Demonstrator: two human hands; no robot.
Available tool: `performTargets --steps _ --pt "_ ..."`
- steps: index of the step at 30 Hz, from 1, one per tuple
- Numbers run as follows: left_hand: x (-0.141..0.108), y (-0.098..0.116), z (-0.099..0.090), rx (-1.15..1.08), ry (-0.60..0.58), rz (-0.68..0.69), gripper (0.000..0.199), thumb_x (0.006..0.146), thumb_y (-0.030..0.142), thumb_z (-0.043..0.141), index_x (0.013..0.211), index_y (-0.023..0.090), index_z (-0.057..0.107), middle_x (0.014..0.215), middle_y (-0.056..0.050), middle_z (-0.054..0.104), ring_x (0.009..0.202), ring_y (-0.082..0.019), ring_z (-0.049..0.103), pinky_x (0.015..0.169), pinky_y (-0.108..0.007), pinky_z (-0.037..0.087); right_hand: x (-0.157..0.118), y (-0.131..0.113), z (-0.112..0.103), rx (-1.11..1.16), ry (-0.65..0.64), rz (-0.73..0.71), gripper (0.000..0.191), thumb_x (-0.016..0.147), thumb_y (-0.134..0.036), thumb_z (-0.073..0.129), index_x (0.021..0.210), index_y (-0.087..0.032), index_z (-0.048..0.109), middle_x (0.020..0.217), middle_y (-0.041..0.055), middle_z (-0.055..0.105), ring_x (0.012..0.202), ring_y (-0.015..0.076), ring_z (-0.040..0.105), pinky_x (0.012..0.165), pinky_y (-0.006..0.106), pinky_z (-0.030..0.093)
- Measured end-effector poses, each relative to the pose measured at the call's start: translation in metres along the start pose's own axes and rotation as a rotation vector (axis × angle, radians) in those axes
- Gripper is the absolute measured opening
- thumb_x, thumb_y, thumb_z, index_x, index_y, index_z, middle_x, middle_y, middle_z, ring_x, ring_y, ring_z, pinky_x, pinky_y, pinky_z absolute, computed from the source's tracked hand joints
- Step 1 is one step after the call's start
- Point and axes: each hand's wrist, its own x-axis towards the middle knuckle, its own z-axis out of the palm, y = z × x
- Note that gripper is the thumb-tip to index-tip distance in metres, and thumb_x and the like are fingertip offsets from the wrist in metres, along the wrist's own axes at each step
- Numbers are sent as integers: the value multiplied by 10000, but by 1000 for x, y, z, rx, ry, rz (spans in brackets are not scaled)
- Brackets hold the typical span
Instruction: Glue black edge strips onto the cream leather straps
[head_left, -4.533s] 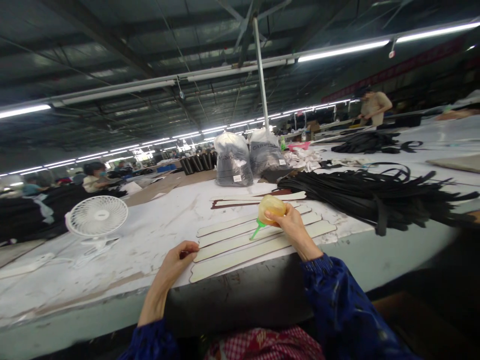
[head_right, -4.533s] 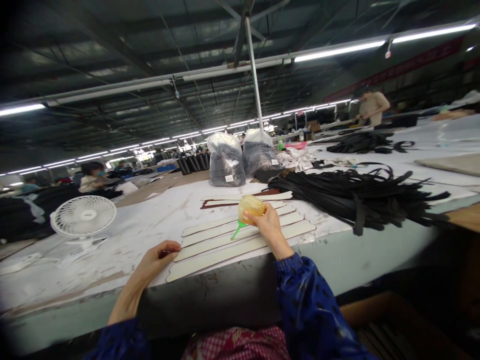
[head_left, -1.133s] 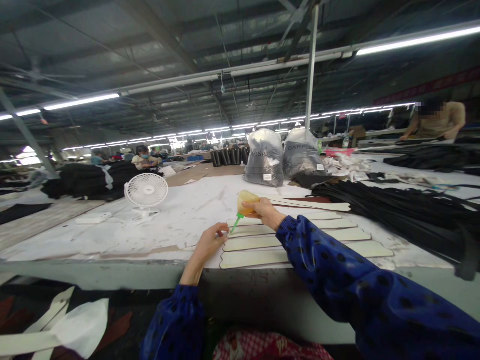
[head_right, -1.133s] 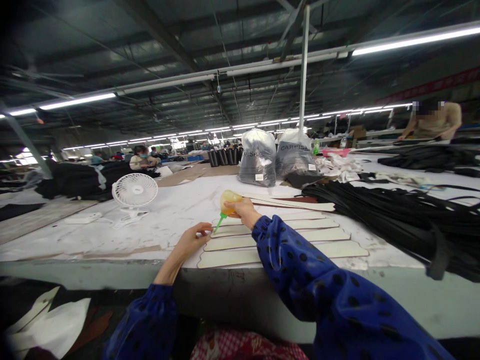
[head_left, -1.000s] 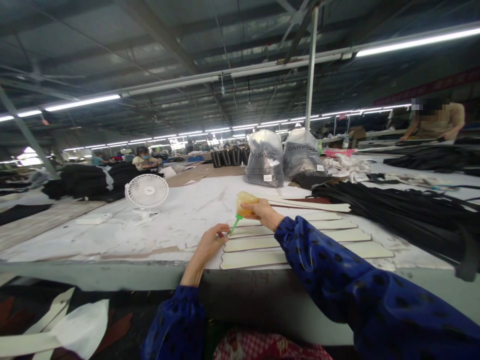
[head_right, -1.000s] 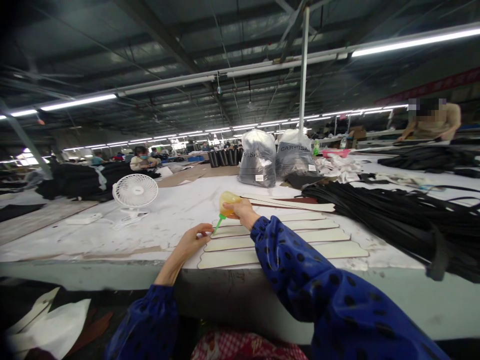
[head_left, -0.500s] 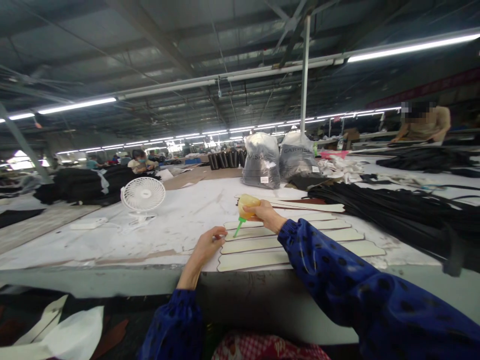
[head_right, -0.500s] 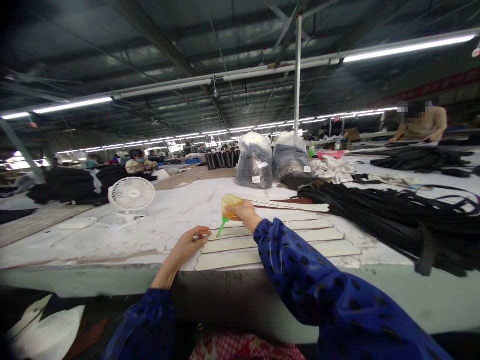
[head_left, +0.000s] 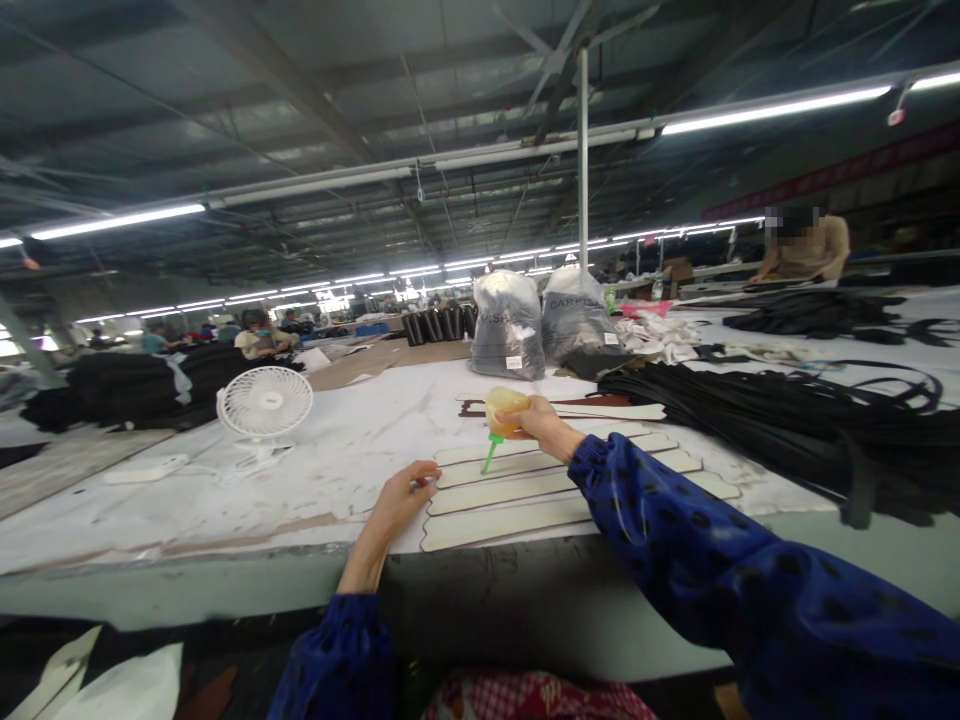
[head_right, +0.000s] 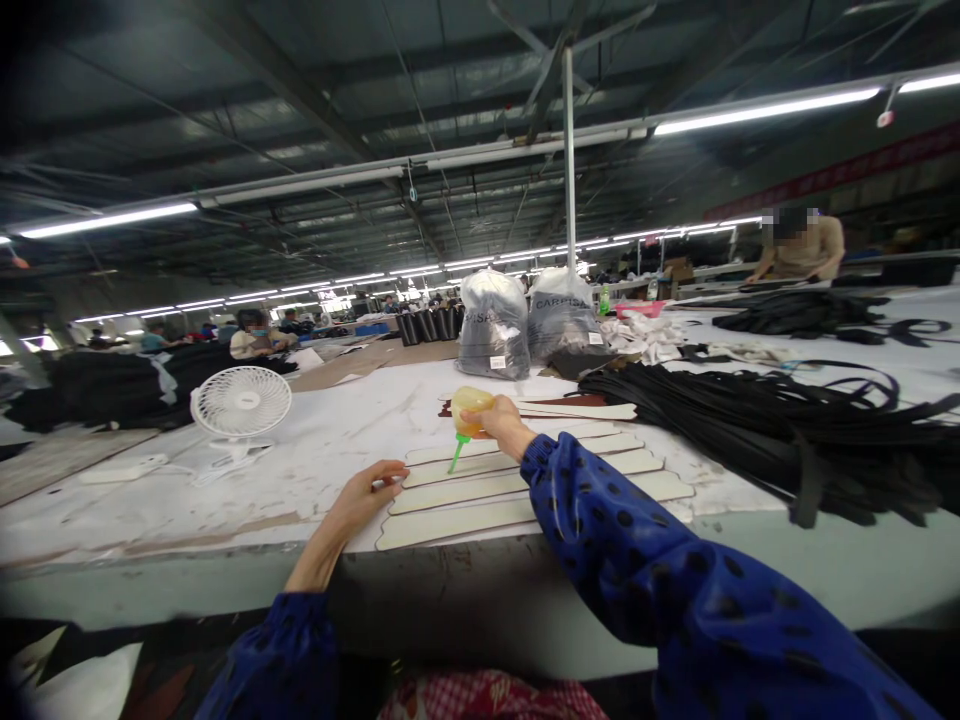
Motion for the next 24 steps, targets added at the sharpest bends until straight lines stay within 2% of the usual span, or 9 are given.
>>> performTargets --steps 4,14,24 --pt "0 2 0 -4 5 -6 317 644 298 602 933 191 676 1006 -72 724 831 -202 629 766 -335 505 -2 -2 -13 -24 38 8 223 655 -105 753 824 -153 615 861 67 670 752 200 646 708 380 550" --pt "0 4 -1 -2 -10 -8 341 637 341 612 935 189 677 1010 -80 726 842 -215 629 761 -344 508 -8 -4 -41 -34 37 -24 174 671 -122 730 806 -166 631 789 43 672 731 186 642 695 343 538" --pt "-1 -1 -2 -6 -19 6 399 665 356 619 1024 184 655 1018 -79 723 852 -211 627 777 -337 506 -5 -5 -70 -30 150 -24 264 628 -108 773 852 -120 633 839 78 675 715 194 645 679 383 561"
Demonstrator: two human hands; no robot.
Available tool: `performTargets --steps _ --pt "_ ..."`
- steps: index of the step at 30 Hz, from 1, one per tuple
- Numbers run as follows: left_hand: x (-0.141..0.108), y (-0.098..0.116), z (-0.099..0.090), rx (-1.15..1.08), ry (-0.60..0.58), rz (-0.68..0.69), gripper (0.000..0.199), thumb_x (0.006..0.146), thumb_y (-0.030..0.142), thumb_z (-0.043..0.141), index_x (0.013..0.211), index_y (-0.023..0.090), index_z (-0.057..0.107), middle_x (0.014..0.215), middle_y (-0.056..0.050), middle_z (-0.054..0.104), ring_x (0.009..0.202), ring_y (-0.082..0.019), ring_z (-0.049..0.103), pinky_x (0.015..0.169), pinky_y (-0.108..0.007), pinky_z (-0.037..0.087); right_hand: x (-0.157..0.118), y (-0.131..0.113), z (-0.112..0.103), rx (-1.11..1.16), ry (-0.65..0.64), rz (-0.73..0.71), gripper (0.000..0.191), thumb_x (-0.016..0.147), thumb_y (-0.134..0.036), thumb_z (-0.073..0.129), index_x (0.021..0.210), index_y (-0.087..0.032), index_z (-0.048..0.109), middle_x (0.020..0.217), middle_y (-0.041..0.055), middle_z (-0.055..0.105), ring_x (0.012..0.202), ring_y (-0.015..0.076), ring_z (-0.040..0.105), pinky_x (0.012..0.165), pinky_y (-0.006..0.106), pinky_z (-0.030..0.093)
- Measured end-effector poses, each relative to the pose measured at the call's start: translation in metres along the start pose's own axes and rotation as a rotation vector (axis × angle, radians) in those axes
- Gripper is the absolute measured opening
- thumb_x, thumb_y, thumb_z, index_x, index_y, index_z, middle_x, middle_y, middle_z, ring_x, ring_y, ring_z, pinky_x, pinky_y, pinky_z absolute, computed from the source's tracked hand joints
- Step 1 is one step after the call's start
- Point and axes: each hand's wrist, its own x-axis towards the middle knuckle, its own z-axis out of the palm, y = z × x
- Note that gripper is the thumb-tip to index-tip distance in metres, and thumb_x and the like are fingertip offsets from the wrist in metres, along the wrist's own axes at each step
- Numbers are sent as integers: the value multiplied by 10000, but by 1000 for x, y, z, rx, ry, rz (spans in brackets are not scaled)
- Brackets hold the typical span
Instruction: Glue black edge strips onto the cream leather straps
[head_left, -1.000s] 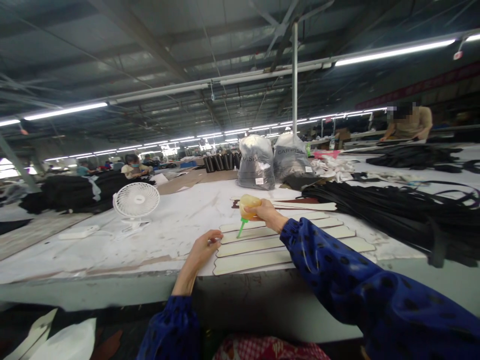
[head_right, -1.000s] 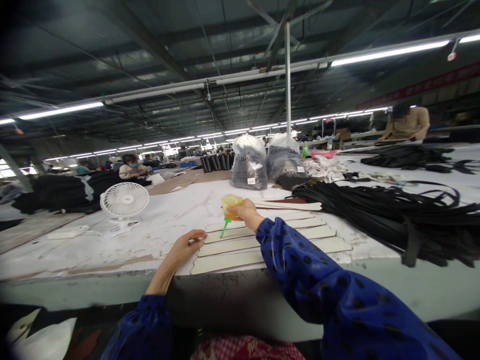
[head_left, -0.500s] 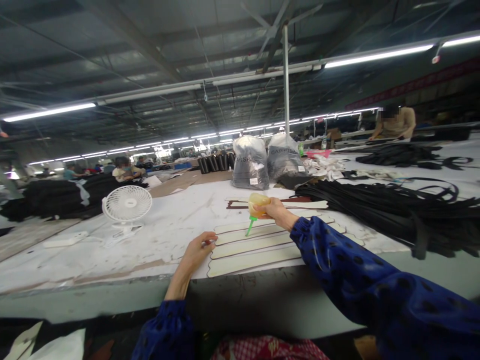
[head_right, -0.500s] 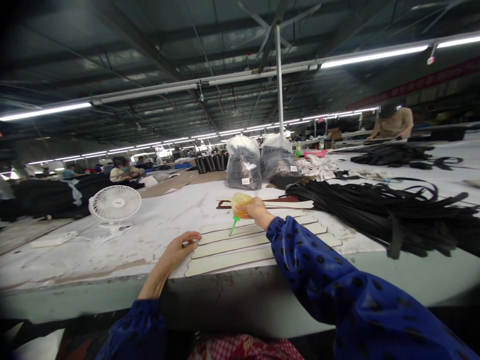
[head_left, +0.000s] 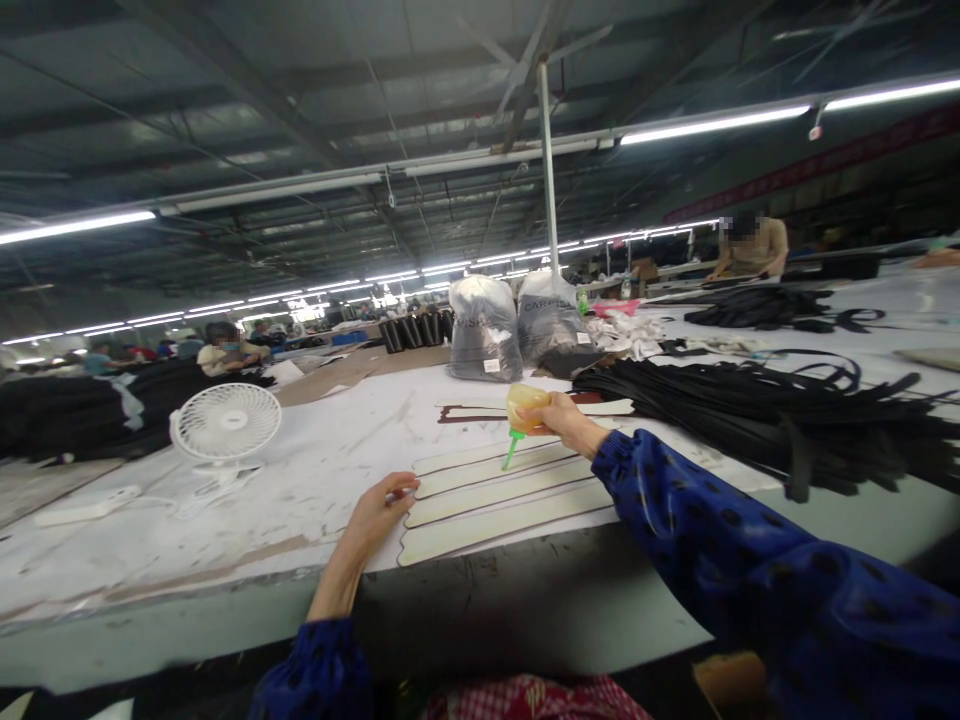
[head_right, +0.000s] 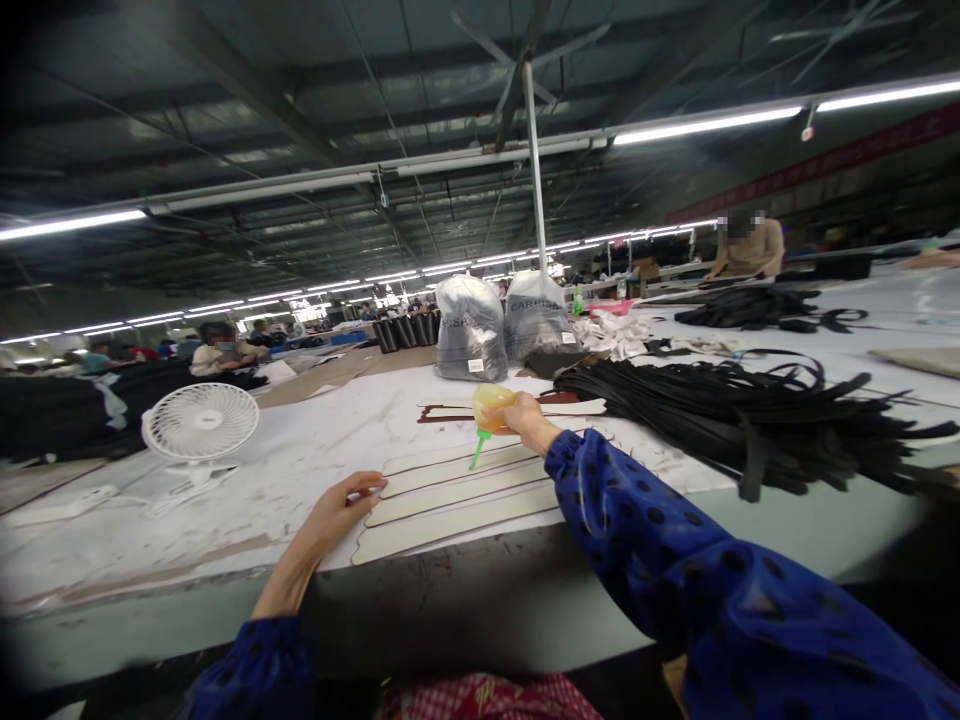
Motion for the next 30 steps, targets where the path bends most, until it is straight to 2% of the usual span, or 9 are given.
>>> performTargets --steps 4,8,17,24,30 --pt "1 -1 0 2 -9 -1 374 655 377 627 970 179 670 1032 -90 715 860 -216 622 763 -334 505 -2 -2 -10 1 13 -7 244 642 -83 746 865 -116 653 812 61 684 704 187 654 664 357 568" --pt "2 -2 0 -7 -17 -14 417 654 383 624 1011 170 653 1035 -96 715 870 -221 622 775 -345 500 -3 -2 -20 2 18 -15 245 662 -86 734 894 -109 659 835 69 691 713 190 659 657 339 574" --pt "1 6 -3 14 -44 -54 484 629 424 628 1033 157 635 1052 -108 713 892 -239 610 797 -361 490 0 -3 -47 -19 84 -19 269 660 -83 740 912 -107 650 906 90 687 730 183 660 703 365 583" --pt "0 14 -4 21 -51 -72 488 609 445 632 1011 167 639 1052 -110 714 902 -251 619 786 -356 495 -5 -9 -68 -33 126 -19 197 672 -86 737 844 -117 646 825 88 690 703 193 661 651 335 590" --pt "1 10 -4 28 -67 -63 510 614 475 626 1013 158 629 1067 -118 706 908 -249 612 792 -353 496 -4 -9 -91 -7 168 -42 247 649 -63 753 869 -102 647 863 97 694 697 187 659 604 319 592"
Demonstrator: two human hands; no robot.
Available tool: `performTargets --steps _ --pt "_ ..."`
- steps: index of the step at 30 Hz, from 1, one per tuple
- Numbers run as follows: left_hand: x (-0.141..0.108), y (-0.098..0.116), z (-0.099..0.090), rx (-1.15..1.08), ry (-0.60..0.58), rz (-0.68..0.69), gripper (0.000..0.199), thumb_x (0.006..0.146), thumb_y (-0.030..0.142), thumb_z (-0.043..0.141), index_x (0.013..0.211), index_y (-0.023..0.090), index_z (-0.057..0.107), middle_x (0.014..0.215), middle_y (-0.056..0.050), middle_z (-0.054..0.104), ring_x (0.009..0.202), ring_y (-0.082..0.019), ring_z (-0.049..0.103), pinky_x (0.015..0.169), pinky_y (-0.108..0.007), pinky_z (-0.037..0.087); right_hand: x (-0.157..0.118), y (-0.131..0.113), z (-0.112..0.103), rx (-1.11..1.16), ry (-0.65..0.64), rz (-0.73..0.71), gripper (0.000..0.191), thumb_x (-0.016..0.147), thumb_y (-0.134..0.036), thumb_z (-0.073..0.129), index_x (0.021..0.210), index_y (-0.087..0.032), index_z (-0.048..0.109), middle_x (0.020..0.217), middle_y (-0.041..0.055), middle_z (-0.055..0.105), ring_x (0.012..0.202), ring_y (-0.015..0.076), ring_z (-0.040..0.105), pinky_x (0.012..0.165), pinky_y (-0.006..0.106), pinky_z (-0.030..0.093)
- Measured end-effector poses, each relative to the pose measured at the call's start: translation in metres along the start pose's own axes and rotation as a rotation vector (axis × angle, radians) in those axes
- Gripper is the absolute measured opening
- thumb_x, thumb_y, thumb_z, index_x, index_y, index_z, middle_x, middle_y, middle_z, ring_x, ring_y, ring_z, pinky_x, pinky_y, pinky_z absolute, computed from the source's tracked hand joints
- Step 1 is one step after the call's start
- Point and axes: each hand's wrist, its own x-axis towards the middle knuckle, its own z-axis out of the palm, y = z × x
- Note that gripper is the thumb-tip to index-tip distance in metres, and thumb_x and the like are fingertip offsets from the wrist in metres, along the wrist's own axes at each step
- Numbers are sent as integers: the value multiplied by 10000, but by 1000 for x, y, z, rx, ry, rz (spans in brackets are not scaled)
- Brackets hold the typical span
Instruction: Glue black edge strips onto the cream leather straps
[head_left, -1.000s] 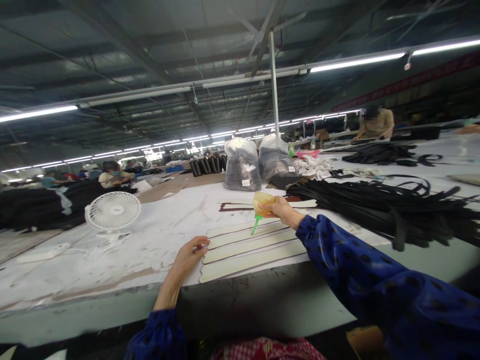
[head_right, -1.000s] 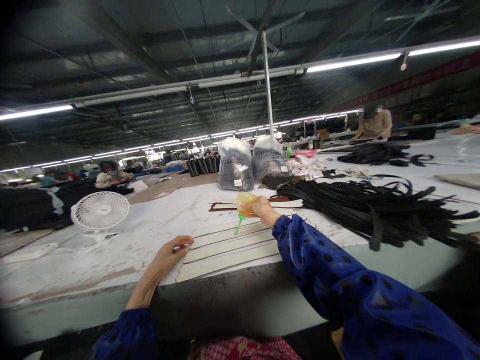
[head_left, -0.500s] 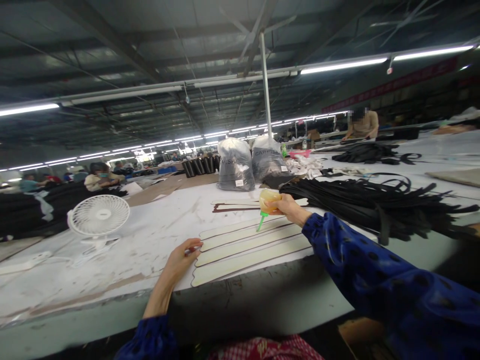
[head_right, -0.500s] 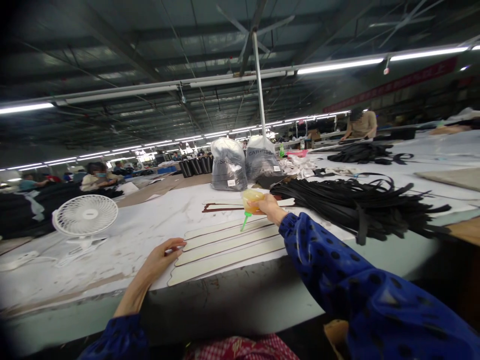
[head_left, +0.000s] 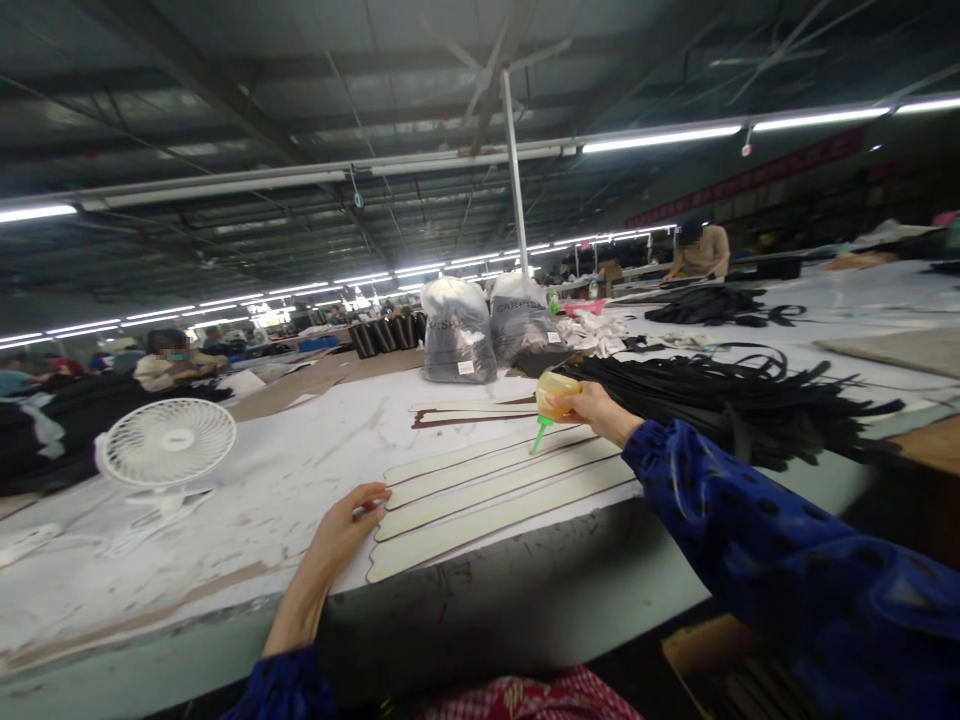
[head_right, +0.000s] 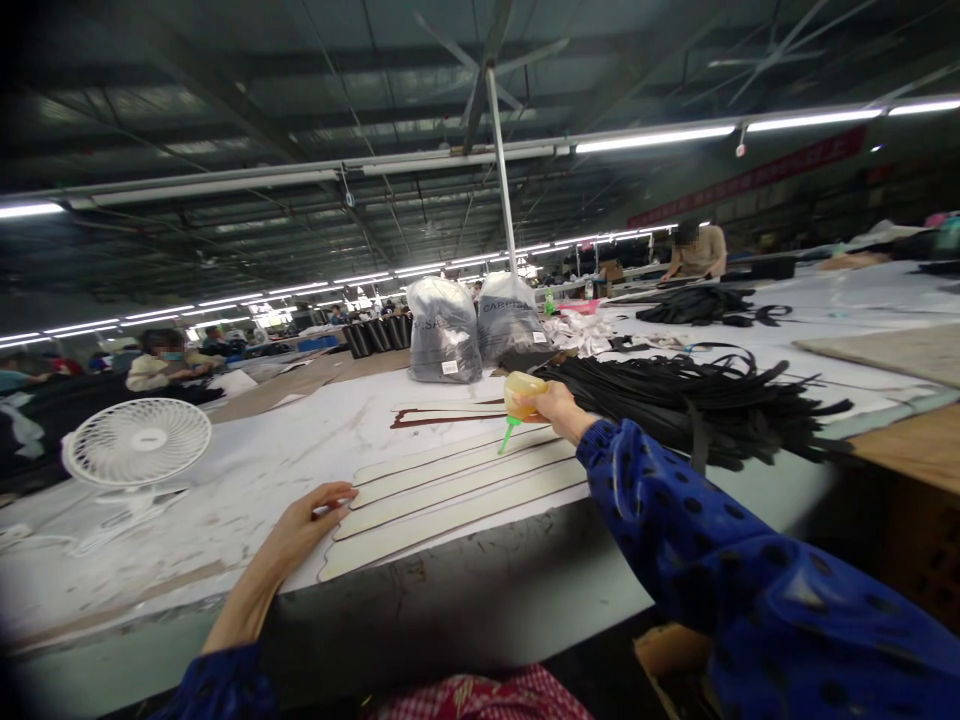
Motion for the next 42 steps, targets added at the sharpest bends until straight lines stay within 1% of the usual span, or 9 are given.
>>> performTargets --steps 4,9,16,23,26,29,31,35,42 --pt "2 -7 0 -3 -4 -1 552 624 490 627 1059 150 613 1070 -120 707 931 -252 598 822 -365 491 1 0 -15 -5 20 -4 265 652 -83 761 889 -97 643 866 102 692 701 185 661 590 302 589" --pt "5 -13 -1 -3 -23 -1 546 631 507 636 1050 158 622 1096 -117 699 951 -253 592 839 -370 490 3 -2 -30 -22 85 25 259 671 -101 761 896 -102 633 838 95 692 672 178 664 591 299 585" --pt "7 -16 -2 3 -21 7 554 620 522 650 1041 164 627 1086 -119 705 934 -256 605 806 -366 503 0 -5 -52 -19 89 -11 217 702 -99 732 899 -91 640 822 83 693 667 166 662 604 271 576" --pt "9 -19 -3 77 -40 43 598 659 530 602 1135 169 618 1106 -104 699 939 -258 621 790 -351 517 -2 -8 -71 6 144 -24 199 723 -70 699 908 -83 628 834 91 696 692 175 666 654 289 579" --pt "9 -18 -5 138 -53 53 555 677 531 552 1098 183 655 1153 -95 685 1006 -276 621 881 -383 502 -2 -9 -80 -2 184 -26 187 728 -74 701 900 -85 628 810 80 689 687 177 660 642 285 572" --pt "10 -16 -7 196 -51 88 494 701 520 506 1026 199 693 1157 -83 687 1117 -291 592 1014 -419 429 1 -9 -88 -17 242 -22 227 726 -82 714 932 -83 621 817 80 681 676 172 647 623 288 566" --pt "11 -13 -8 222 -54 113 465 717 500 482 997 202 703 1139 -81 695 1130 -288 591 1045 -421 403 5 -9 -93 -25 276 -19 260 719 -82 726 953 -80 612 840 88 678 686 173 645 631 301 567" --pt "17 -7 -8 270 -77 167 403 700 400 459 951 214 714 1069 -75 713 1062 -272 622 996 -387 445 10 -9 -103 -47 328 -18 274 722 -85 728 962 -80 596 850 79 666 697 166 644 640 315 569" --pt "31 6 -9 458 -231 213 402 640 250 422 874 239 749 1048 -73 698 968 -275 625 896 -360 460 8 -12 -110 -92 370 -30 295 698 -102 748 949 -75 595 853 92 661 715 172 629 612 271 554"
